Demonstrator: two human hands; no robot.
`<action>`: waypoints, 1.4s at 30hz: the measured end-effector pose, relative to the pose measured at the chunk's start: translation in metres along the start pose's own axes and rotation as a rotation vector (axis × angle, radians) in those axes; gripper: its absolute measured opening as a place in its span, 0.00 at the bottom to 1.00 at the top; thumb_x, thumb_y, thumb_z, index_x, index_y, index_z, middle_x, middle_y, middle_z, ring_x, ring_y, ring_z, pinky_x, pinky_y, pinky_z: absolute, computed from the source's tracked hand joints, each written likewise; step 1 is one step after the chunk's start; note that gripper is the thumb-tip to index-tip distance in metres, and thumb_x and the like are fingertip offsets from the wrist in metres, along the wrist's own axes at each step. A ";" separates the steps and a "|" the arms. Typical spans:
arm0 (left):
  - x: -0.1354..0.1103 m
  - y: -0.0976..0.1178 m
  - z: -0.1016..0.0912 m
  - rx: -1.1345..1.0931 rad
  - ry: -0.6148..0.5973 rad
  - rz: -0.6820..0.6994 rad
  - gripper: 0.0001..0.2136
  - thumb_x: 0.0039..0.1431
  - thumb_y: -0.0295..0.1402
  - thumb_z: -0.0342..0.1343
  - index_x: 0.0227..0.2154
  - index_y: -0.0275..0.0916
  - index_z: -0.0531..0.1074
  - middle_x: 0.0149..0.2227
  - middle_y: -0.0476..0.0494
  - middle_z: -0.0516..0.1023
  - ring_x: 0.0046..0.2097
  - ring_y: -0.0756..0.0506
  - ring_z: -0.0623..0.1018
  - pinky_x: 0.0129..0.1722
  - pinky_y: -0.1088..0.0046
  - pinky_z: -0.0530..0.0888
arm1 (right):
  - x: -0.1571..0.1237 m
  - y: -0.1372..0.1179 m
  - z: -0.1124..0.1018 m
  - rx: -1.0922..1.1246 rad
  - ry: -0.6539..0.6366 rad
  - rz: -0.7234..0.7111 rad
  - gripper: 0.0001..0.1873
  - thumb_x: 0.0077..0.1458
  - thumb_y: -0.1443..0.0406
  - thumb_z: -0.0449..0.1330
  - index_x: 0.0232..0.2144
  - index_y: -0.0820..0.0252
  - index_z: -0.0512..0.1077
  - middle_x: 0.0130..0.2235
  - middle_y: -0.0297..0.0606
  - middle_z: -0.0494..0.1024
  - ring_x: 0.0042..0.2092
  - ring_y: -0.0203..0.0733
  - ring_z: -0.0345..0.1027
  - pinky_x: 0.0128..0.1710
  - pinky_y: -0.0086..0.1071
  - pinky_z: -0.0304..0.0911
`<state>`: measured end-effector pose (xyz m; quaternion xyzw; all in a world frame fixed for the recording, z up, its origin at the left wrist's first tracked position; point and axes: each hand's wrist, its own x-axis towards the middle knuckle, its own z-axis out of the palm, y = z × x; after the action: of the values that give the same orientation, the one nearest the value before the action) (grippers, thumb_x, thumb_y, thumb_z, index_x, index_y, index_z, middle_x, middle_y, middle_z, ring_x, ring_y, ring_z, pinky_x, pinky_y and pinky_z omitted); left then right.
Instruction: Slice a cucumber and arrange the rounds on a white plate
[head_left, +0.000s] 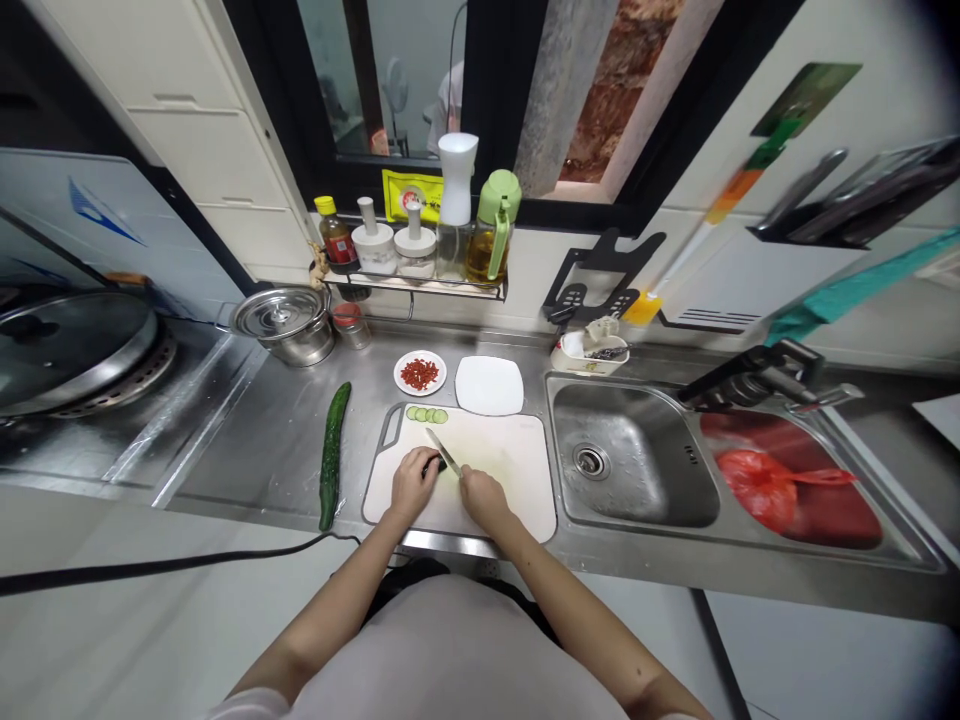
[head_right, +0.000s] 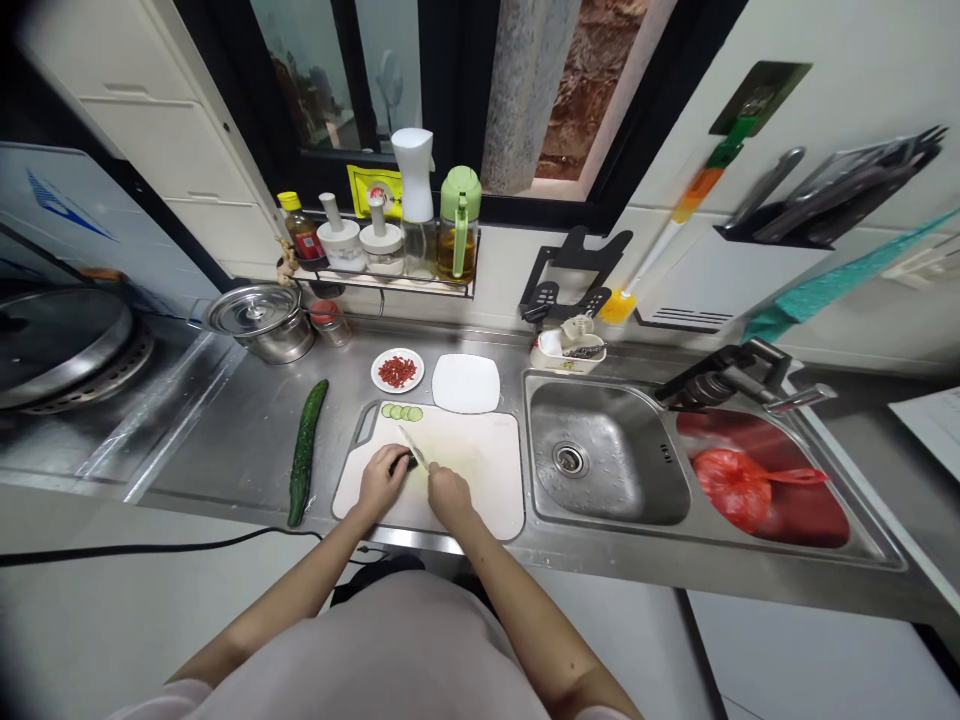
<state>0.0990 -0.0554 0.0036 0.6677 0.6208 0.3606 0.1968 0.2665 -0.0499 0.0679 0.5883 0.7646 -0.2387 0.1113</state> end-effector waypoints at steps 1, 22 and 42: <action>0.000 0.001 -0.001 0.003 -0.001 -0.026 0.10 0.63 0.34 0.49 0.42 0.42 0.73 0.43 0.43 0.77 0.47 0.45 0.75 0.49 0.66 0.72 | -0.003 0.003 -0.001 -0.002 0.005 0.007 0.13 0.64 0.70 0.44 0.45 0.62 0.66 0.42 0.46 0.77 0.42 0.43 0.72 0.38 0.32 0.60; 0.052 0.074 -0.031 0.209 -0.547 -0.153 0.16 0.57 0.49 0.54 0.41 0.49 0.77 0.48 0.45 0.78 0.54 0.38 0.72 0.59 0.54 0.56 | -0.047 0.053 0.005 -0.327 0.505 -0.142 0.16 0.62 0.69 0.51 0.50 0.54 0.69 0.42 0.42 0.73 0.37 0.40 0.62 0.38 0.35 0.47; 0.062 0.071 -0.025 0.122 -0.390 -0.406 0.04 0.55 0.35 0.56 0.32 0.44 0.74 0.34 0.51 0.80 0.39 0.47 0.77 0.47 0.68 0.63 | -0.056 0.069 0.011 -0.308 0.474 -0.098 0.17 0.61 0.70 0.51 0.50 0.53 0.70 0.40 0.39 0.72 0.36 0.39 0.60 0.36 0.34 0.46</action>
<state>0.1278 -0.0102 0.0849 0.5971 0.7128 0.1406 0.3401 0.3472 -0.0890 0.0673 0.5663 0.8239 0.0195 0.0059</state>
